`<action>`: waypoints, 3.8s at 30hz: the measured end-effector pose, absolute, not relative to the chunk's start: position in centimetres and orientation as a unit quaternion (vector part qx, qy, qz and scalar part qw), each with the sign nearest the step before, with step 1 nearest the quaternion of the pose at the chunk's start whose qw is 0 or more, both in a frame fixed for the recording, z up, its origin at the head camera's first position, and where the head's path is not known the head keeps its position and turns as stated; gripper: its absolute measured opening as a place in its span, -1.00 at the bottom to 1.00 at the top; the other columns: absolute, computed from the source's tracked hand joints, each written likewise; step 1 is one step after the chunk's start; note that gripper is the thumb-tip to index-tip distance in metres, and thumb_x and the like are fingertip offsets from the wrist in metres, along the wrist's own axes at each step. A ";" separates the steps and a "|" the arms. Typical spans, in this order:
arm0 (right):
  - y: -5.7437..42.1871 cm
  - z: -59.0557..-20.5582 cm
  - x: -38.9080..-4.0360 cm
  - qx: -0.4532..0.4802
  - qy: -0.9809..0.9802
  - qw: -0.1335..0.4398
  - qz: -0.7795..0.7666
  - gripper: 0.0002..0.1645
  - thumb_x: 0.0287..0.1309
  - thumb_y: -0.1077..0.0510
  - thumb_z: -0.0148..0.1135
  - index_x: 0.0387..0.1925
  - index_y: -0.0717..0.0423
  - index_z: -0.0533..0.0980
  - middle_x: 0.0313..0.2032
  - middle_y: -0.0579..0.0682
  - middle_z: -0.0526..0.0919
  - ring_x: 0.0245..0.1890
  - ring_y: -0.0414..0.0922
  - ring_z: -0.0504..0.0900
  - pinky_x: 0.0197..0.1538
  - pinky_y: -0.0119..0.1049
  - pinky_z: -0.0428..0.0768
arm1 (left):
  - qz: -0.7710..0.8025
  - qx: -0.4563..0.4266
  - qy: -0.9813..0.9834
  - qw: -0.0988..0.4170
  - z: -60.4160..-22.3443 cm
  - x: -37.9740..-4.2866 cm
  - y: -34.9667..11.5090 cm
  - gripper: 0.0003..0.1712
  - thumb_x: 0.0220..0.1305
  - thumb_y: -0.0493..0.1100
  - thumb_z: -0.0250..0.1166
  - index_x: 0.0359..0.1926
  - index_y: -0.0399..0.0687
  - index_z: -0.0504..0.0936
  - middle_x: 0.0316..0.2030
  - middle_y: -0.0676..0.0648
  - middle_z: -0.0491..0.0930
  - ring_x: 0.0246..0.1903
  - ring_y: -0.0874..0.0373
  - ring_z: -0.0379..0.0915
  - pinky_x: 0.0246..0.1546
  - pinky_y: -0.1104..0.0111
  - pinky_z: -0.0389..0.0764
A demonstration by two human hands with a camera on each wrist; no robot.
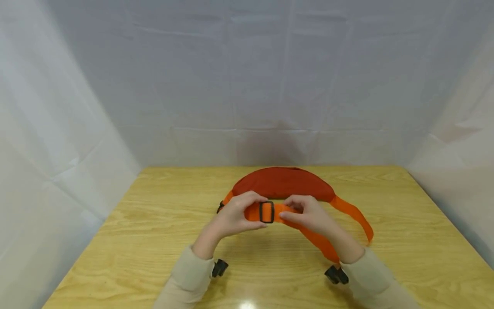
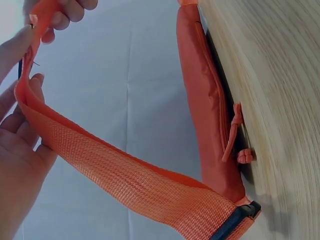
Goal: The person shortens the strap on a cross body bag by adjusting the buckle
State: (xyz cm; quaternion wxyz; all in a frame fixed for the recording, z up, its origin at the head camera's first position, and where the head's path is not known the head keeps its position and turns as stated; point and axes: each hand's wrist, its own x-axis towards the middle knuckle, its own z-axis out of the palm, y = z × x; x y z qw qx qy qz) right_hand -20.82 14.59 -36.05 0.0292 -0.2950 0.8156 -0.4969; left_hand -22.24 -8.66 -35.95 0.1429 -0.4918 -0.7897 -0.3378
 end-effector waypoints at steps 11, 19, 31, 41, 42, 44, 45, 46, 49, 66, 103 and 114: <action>14.5 -35.7 -20.8 -0.259 0.777 0.086 -0.567 -0.76 0.06 0.22 0.21 -0.29 0.36 0.52 -0.57 0.07 0.57 -0.69 -0.23 0.35 -0.53 -0.39 0.43 | -0.363 -0.513 -0.763 0.152 -35.9 -22.3 -8.6 -0.45 -0.16 -0.21 0.45 -0.07 -0.20 0.49 -0.18 -0.06 0.49 -0.23 0.23 0.38 -0.25 0.49 0.44; 14.8 -35.9 -21.2 -0.283 0.736 0.119 -0.603 -0.74 0.08 0.28 0.17 -0.26 0.47 0.49 -0.47 0.13 0.60 -0.61 -0.22 0.46 -0.45 -0.37 0.49 | -0.369 -0.524 -0.753 0.148 -36.1 -22.3 -8.5 -0.45 -0.16 -0.22 0.44 -0.07 -0.24 0.50 -0.17 -0.08 0.49 -0.20 0.20 0.39 -0.23 0.49 0.45; 14.4 -36.0 -21.4 -0.312 0.705 0.142 -0.621 -0.70 0.10 0.27 0.15 -0.26 0.53 0.47 -0.47 0.03 0.62 -0.60 -0.23 0.46 -0.42 -0.39 0.50 | -0.376 -0.529 -0.748 0.140 -36.3 -22.2 -8.2 -0.46 -0.15 -0.22 0.44 -0.07 -0.26 0.50 -0.19 -0.08 0.49 -0.22 0.17 0.40 -0.23 0.46 0.46; 14.2 -36.2 -21.4 -0.315 0.684 0.149 -0.641 -0.69 0.10 0.29 0.13 -0.26 0.58 0.44 -0.43 -0.01 0.63 -0.50 -0.20 0.53 -0.34 -0.36 0.53 | -0.375 -0.536 -0.744 0.138 -36.3 -22.3 -7.9 -0.47 -0.14 -0.21 0.44 -0.07 -0.25 0.51 -0.20 -0.05 0.49 -0.23 0.23 0.39 -0.23 0.48 0.45; 14.2 -36.1 -21.4 -0.321 0.680 0.149 -0.642 -0.69 0.11 0.30 0.12 -0.25 0.59 0.44 -0.42 0.01 0.63 -0.50 -0.20 0.54 -0.33 -0.36 0.53 | -0.375 -0.536 -0.743 0.139 -36.3 -22.4 -7.9 -0.47 -0.14 -0.21 0.44 -0.07 -0.26 0.52 -0.21 -0.05 0.49 -0.24 0.23 0.39 -0.23 0.48 0.45; 14.3 -36.2 -21.5 -0.332 0.670 0.150 -0.647 -0.69 0.11 0.32 0.11 -0.23 0.60 0.43 -0.39 0.02 0.63 -0.47 -0.19 0.54 -0.31 -0.35 0.53 | -0.375 -0.536 -0.744 0.139 -36.3 -22.4 -7.8 -0.47 -0.14 -0.22 0.44 -0.07 -0.26 0.52 -0.21 -0.05 0.49 -0.24 0.24 0.38 -0.24 0.49 0.44; 14.4 -36.2 -21.5 -0.336 0.664 0.153 -0.650 -0.69 0.11 0.33 0.10 -0.22 0.61 0.42 -0.37 0.03 0.63 -0.45 -0.19 0.55 -0.29 -0.35 0.53 | -0.375 -0.535 -0.745 0.139 -36.3 -22.4 -7.8 -0.48 -0.14 -0.22 0.43 -0.07 -0.26 0.52 -0.21 -0.04 0.49 -0.24 0.24 0.38 -0.24 0.50 0.44; 14.5 -36.2 -21.5 -0.337 0.660 0.158 -0.653 -0.69 0.11 0.33 0.10 -0.21 0.60 0.41 -0.36 0.03 0.63 -0.44 -0.18 0.55 -0.28 -0.34 0.53 | -0.374 -0.533 -0.746 0.139 -36.4 -22.4 -7.8 -0.47 -0.13 -0.22 0.43 -0.07 -0.27 0.51 -0.21 -0.05 0.49 -0.24 0.24 0.38 -0.24 0.50 0.44; 14.7 -36.3 -21.4 -0.333 0.653 0.174 -0.658 -0.73 0.11 0.33 0.09 -0.23 0.55 0.39 -0.38 0.01 0.63 -0.45 -0.19 0.53 -0.28 -0.37 0.51 | -0.377 -0.529 -0.748 0.138 -36.5 -22.4 -7.9 -0.46 -0.14 -0.23 0.44 -0.06 -0.27 0.51 -0.21 -0.06 0.49 -0.23 0.22 0.39 -0.25 0.50 0.45; 14.3 -36.8 -21.8 -0.327 0.661 0.185 -0.649 -0.83 0.09 0.38 0.09 -0.29 0.43 0.35 -0.37 0.11 0.61 -0.41 -0.12 0.55 -0.28 -0.33 0.53 | -0.386 -0.540 -0.738 0.123 -36.6 -22.3 -7.9 -0.46 -0.16 -0.21 0.45 -0.08 -0.26 0.53 -0.23 -0.05 0.50 -0.26 0.24 0.39 -0.26 0.49 0.45; 14.8 -37.0 -22.5 -0.383 0.663 0.181 -0.617 -0.72 0.15 0.29 0.08 -0.21 0.51 0.38 -0.36 -0.02 0.58 -0.42 -0.20 0.52 -0.31 -0.38 0.51 | -0.379 -0.538 -0.740 0.138 -36.4 -22.3 -8.0 -0.48 -0.13 -0.24 0.43 -0.08 -0.30 0.53 -0.25 -0.06 0.50 -0.29 0.21 0.40 -0.29 0.51 0.45; 14.6 -37.4 -22.6 -0.390 0.648 0.177 -0.630 -0.77 0.16 0.32 0.06 -0.39 0.53 0.35 -0.51 -0.04 0.54 -0.56 -0.23 0.42 -0.43 -0.42 0.46 | -0.389 -0.544 -0.734 0.117 -36.3 -22.0 -8.0 -0.48 -0.13 -0.25 0.43 -0.07 -0.30 0.53 -0.24 -0.07 0.49 -0.30 0.25 0.38 -0.28 0.51 0.45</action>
